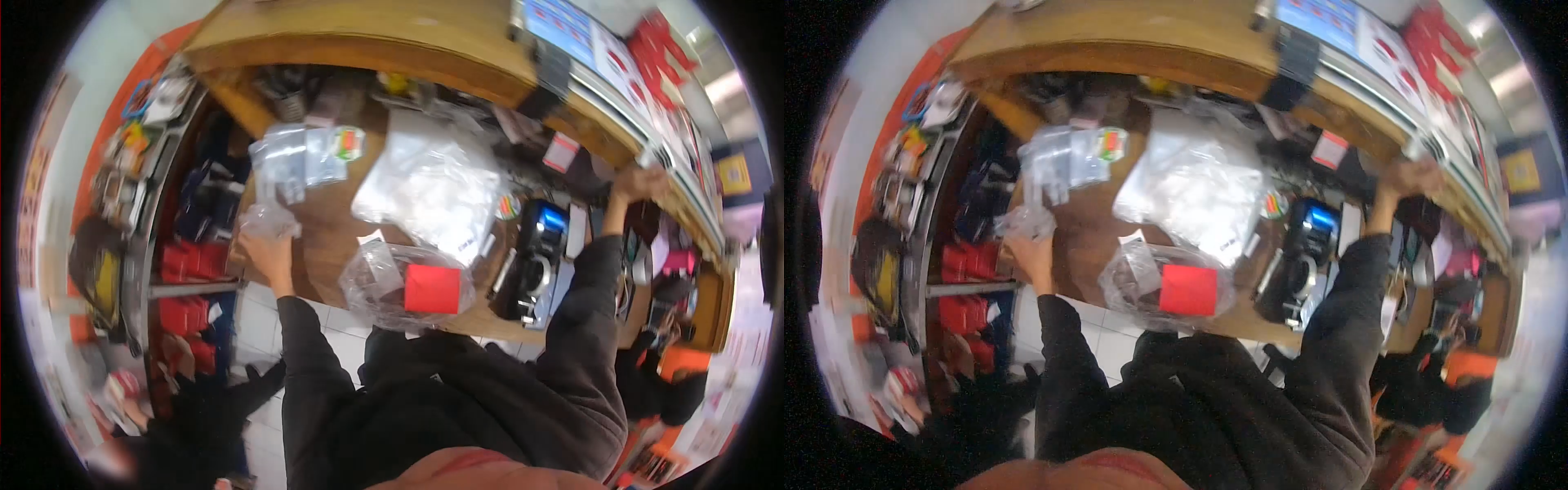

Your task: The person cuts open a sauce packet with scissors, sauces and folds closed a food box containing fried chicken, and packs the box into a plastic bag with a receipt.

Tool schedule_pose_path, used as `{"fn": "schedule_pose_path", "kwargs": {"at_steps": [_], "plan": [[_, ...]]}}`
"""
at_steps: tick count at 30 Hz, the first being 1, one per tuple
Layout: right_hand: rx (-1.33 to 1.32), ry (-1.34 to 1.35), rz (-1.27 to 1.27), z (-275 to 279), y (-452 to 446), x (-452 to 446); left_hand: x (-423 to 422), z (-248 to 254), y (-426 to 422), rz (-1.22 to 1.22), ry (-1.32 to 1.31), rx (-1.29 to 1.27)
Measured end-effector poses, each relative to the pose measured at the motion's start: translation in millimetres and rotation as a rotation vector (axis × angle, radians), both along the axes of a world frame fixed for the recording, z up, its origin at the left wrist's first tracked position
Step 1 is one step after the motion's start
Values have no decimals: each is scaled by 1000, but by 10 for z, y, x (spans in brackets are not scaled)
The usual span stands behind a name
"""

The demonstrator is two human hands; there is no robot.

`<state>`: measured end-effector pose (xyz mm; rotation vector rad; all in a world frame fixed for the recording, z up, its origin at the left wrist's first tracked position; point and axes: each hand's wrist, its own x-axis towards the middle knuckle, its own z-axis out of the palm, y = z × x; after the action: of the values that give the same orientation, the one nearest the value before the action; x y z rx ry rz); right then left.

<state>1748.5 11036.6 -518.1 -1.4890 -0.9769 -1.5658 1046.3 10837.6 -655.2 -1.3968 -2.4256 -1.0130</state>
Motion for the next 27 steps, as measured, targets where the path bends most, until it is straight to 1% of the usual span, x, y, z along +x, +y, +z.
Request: {"fn": "schedule_pose_path", "kwargs": {"at_steps": [1,2,4,5,7,8,10,13,14,16,17,19,20,21,22,23,24,25,26,27], "plan": [[82,88,144,64,-39,-44,-27,-14,11,-119,57,-33],[77,239,370,329,-180,-527,-44,-24,10,-228,114,-68],[105,189,464,426,-220,-659,92,-82,-20,-369,-11,-29],[118,179,461,458,-238,-712,179,-160,-57,-396,-193,42],[121,169,506,496,-244,-809,321,-303,-67,-432,-389,84],[126,177,513,512,-246,-826,358,-366,-72,-446,-398,64],[138,191,535,517,-244,-826,432,-370,-93,-440,-299,27],[107,161,549,502,-257,-794,580,-309,-122,-375,21,-9],[56,159,561,504,-302,-773,640,-285,-146,-351,127,-20],[-44,154,586,524,-393,-739,809,-252,-216,-232,152,11],[-65,131,618,538,-434,-738,941,-257,-283,-139,71,52],[-125,201,751,566,-560,-738,1129,-340,-431,42,-69,141],[-157,237,819,564,-643,-757,1191,-500,-516,130,-128,192],[-209,237,862,551,-822,-820,1312,-471,-588,221,-185,244],[-230,215,872,478,-1019,-943,1442,-447,-693,219,-285,291],[-253,191,887,360,-1245,-1103,1815,-126,-786,221,-384,338],[-395,315,1027,229,-1555,-1286,2164,173,-880,229,-484,381],[-464,307,1168,-45,-1747,-1415,2403,359,-950,111,-457,398],[-717,538,1294,-220,-2026,-1572,2704,677,-1012,-87,-623,385],[-900,728,1384,-387,-2232,-1719,2972,939,-1032,-288,-789,377]]}}
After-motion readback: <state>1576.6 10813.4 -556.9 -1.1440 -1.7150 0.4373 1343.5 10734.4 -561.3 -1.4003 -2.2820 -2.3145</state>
